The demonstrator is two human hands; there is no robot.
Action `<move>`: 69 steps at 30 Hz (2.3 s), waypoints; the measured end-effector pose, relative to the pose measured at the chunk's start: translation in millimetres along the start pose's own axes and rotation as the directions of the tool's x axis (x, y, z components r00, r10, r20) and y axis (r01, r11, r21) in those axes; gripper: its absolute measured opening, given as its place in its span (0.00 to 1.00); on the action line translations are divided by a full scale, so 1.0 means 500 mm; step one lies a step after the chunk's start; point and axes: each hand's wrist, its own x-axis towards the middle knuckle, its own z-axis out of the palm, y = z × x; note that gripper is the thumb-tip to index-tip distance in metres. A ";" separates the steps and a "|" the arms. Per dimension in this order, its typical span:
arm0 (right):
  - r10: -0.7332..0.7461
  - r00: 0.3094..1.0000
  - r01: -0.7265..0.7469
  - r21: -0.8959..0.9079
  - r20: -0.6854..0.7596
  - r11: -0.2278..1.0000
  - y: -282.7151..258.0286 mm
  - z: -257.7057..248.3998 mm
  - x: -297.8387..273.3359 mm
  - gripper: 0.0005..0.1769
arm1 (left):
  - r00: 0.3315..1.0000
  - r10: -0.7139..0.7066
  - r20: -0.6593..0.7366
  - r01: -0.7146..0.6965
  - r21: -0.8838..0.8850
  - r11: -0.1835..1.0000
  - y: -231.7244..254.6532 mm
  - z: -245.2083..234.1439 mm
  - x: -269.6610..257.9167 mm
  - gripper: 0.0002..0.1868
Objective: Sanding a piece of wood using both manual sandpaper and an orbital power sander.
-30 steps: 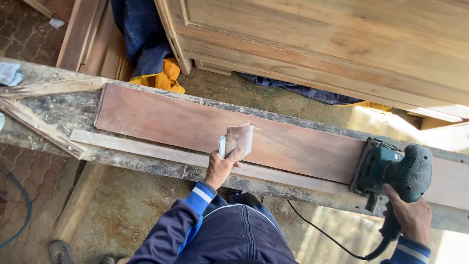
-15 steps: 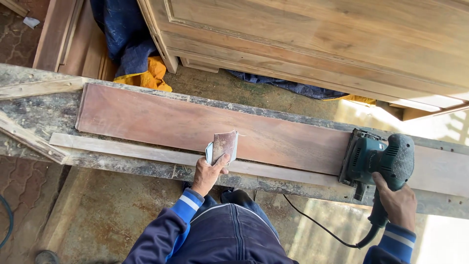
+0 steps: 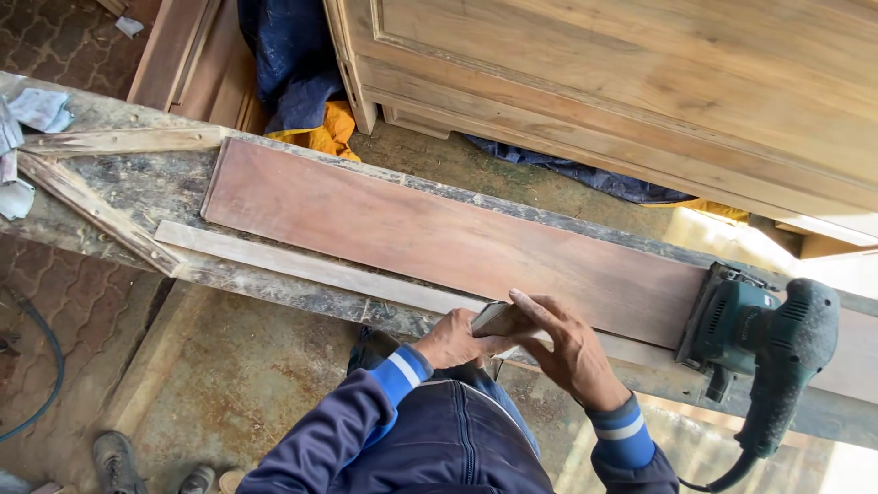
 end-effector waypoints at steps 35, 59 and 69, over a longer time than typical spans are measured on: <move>0.261 0.629 -0.705 -0.397 -0.732 0.588 0.021 0.593 0.216 0.20 | 0.773 0.416 0.479 -0.548 0.835 0.058 -0.069 -0.778 -0.035 0.41; 0.286 0.681 -0.604 -0.296 -0.674 0.740 0.085 0.569 0.360 0.30 | 0.804 0.360 0.473 -0.541 0.833 0.116 -0.064 -0.774 -0.025 0.42; 0.314 0.524 -0.774 -0.289 -0.792 0.563 0.339 0.308 0.213 0.27 | 0.825 0.323 0.464 -0.518 0.850 0.101 -0.070 -0.778 -0.030 0.42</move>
